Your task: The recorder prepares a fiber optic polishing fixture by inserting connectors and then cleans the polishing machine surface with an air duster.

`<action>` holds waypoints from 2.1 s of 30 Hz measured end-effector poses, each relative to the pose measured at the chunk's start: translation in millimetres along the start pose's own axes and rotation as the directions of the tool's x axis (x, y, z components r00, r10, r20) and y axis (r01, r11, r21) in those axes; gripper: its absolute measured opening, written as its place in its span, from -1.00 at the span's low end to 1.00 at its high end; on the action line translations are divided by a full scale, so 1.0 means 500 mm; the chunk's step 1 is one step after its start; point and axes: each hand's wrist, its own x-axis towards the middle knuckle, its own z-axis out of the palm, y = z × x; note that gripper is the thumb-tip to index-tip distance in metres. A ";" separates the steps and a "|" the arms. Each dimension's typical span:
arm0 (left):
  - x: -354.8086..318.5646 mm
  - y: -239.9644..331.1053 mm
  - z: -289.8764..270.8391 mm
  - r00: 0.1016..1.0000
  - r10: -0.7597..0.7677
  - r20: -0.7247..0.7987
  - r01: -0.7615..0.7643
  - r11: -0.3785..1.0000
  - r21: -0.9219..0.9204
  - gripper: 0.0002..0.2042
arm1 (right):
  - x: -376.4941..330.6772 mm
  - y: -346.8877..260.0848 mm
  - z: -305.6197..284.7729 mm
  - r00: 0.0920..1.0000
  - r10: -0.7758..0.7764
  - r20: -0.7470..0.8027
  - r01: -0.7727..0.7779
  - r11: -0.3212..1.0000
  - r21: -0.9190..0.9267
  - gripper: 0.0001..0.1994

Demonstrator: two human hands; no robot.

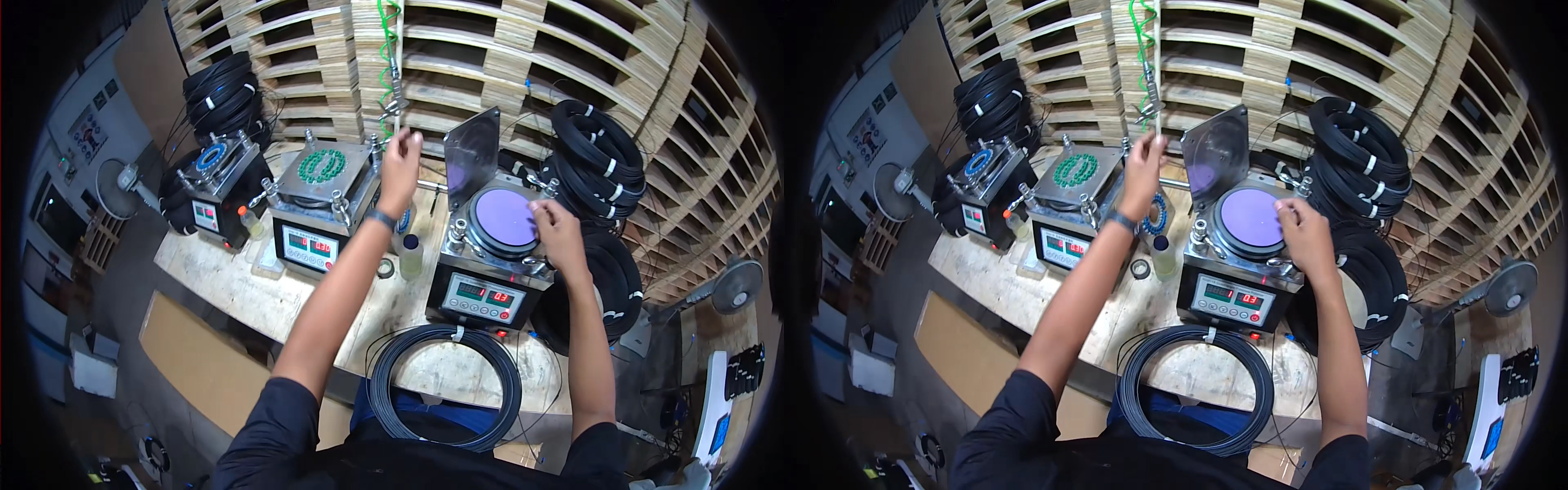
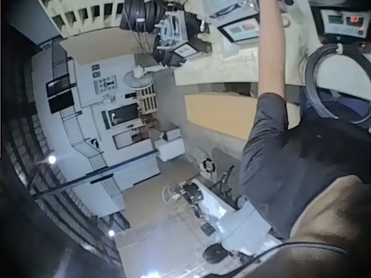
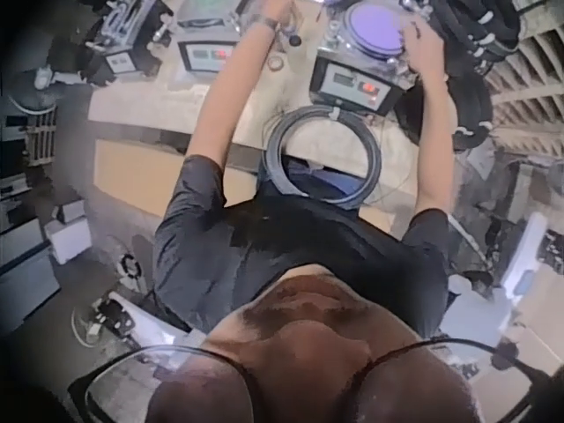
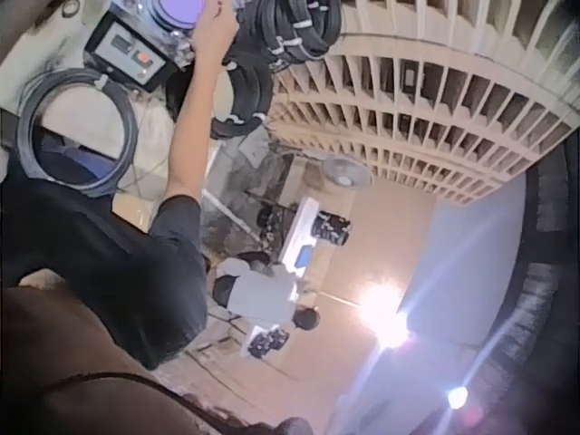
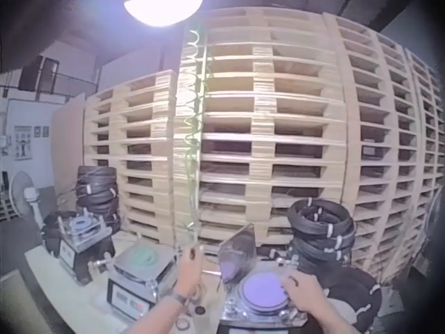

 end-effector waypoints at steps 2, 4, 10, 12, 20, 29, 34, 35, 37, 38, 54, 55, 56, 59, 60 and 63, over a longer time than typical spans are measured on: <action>0.076 0.002 0.010 0.996 -0.076 -0.043 0.067 0.981 -0.180 -0.67 | -0.002 -0.009 0.002 0.999 0.020 -0.031 -0.021 0.999 -0.034 -0.70; 0.167 -0.019 -0.022 0.989 0.033 -0.145 -0.014 0.991 0.134 -0.85 | 0.000 -0.028 0.011 0.998 0.056 -0.026 -0.057 0.998 -0.039 -0.68; 0.334 -0.117 -0.091 0.994 0.094 -0.046 -0.011 0.531 0.848 -0.75 | -0.002 -0.010 0.015 0.986 0.101 -0.130 -0.094 0.994 0.059 -0.68; 0.382 -0.151 -0.122 0.999 -0.011 -0.051 0.051 0.398 0.916 -0.62 | -0.001 -0.006 0.015 0.981 0.103 -0.163 -0.086 0.991 0.104 -0.68; 0.458 -0.210 -0.169 0.962 0.047 0.269 -0.271 0.273 0.923 -0.47 | 0.011 0.005 0.019 0.985 0.152 -0.084 -0.136 0.976 0.172 -0.71; 0.436 -0.138 -0.135 0.894 0.001 0.448 -0.417 0.366 0.832 -0.78 | 0.011 -0.002 0.021 0.984 0.158 -0.084 -0.143 0.977 0.161 -0.71; 0.355 -0.026 -0.120 0.983 0.088 0.159 -0.165 0.800 0.577 -0.78 | 0.008 0.004 0.018 0.984 0.159 -0.076 -0.154 0.986 0.068 -0.69; 0.328 0.005 -0.108 0.987 0.144 0.075 -0.162 0.833 0.528 -0.78 | 0.006 0.005 0.014 0.984 0.161 -0.080 -0.156 0.986 0.064 -0.68; 0.279 0.057 -0.117 0.975 0.221 0.021 -0.212 0.899 0.383 -0.81 | 0.009 0.012 0.018 0.986 0.146 -0.079 -0.144 0.989 0.032 -0.67; 0.238 0.091 -0.102 0.976 0.216 0.001 -0.202 0.913 0.354 -0.82 | 0.008 0.019 0.013 0.988 0.122 -0.096 -0.121 0.992 0.019 -0.66; -0.405 0.258 0.021 0.967 -0.086 0.242 0.137 0.970 -0.203 -0.68 | -0.082 -0.202 0.035 0.728 -0.251 0.638 -0.192 0.819 0.540 -0.50; -0.413 0.253 0.038 0.971 -0.060 0.231 0.099 0.982 -0.160 -0.69 | -0.076 -0.181 0.034 0.732 -0.248 0.635 -0.193 0.818 0.542 -0.50; -0.412 0.282 0.048 0.969 0.093 0.228 -0.120 0.987 0.110 -0.66 | -0.074 -0.171 0.019 0.768 -0.205 0.607 -0.213 0.812 0.543 -0.51; -0.372 0.234 0.060 0.904 0.348 0.249 -0.428 0.728 0.535 -0.61 | -0.083 -0.137 -0.039 0.789 -0.037 0.614 -0.357 0.785 0.506 -0.57; -0.355 0.215 0.062 0.936 0.289 0.200 -0.351 0.799 0.489 -0.56 | -0.083 -0.134 -0.042 0.841 0.003 0.541 -0.337 0.785 0.519 -0.58; -0.291 0.134 0.075 0.914 0.367 0.172 -0.398 0.733 0.552 -0.38 | -0.086 -0.143 -0.040 0.923 0.071 0.379 -0.292 0.771 0.566 -0.61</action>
